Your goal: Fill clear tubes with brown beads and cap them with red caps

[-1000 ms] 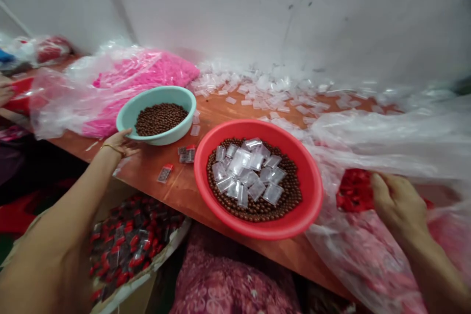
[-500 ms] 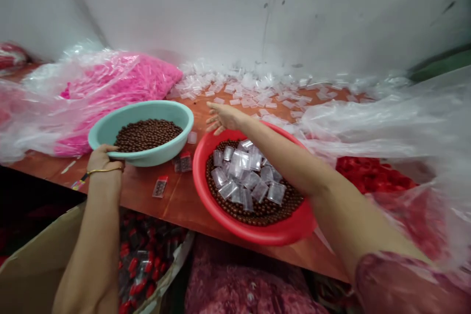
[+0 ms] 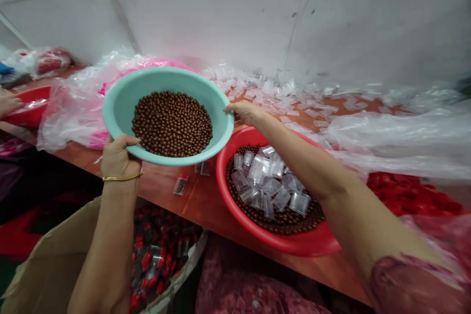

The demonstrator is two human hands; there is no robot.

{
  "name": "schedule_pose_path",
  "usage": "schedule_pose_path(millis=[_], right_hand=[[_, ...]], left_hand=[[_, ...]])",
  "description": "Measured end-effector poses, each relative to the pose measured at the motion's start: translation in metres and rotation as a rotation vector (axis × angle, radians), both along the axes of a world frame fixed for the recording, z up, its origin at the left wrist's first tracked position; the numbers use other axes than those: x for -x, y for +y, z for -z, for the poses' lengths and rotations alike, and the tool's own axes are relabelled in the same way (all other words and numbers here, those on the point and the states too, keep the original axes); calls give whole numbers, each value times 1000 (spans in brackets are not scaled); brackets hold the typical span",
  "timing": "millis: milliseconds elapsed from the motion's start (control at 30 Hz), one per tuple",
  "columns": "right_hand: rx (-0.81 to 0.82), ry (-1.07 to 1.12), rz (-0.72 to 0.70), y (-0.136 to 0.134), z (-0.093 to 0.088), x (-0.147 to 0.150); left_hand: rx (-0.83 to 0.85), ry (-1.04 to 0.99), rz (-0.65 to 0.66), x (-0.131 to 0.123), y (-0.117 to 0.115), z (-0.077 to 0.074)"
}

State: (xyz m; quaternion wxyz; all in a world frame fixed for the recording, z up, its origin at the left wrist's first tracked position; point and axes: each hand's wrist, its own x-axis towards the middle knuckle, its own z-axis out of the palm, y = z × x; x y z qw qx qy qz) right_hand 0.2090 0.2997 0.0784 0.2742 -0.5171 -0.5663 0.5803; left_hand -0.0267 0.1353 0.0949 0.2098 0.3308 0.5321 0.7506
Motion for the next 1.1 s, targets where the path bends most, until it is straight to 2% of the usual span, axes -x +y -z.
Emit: schedule_pose_path(millis=[67,133,200,267,367,567,800,1100], right_hand=[[5,-27,5,-7,-11,-21],[-8,-60,2,-15,-20,-41],[-33,-83,5,-23,-24,-60],[-56,-109,27,-29,-24,-78],[-69,-136,94,-35,-16,-104],[-43,-5,170,-58,12,-142],[42,34,197,-80,28,-153],[3,-5,270,-77,49,-159]], left_hand=[[-31,-97,-46,-22,-1,-19],[-86,-98,-60,-44,1,-34],[-129,-57,-35,-62,5,-44],[-147,-24,-8,-76,12,-49],[-132,13,31,-94,23,-45],[-185,192,136,-123,29,-28],[-277,502,190,-132,16,-17],[-303,815,152,-150,-9,-2]])
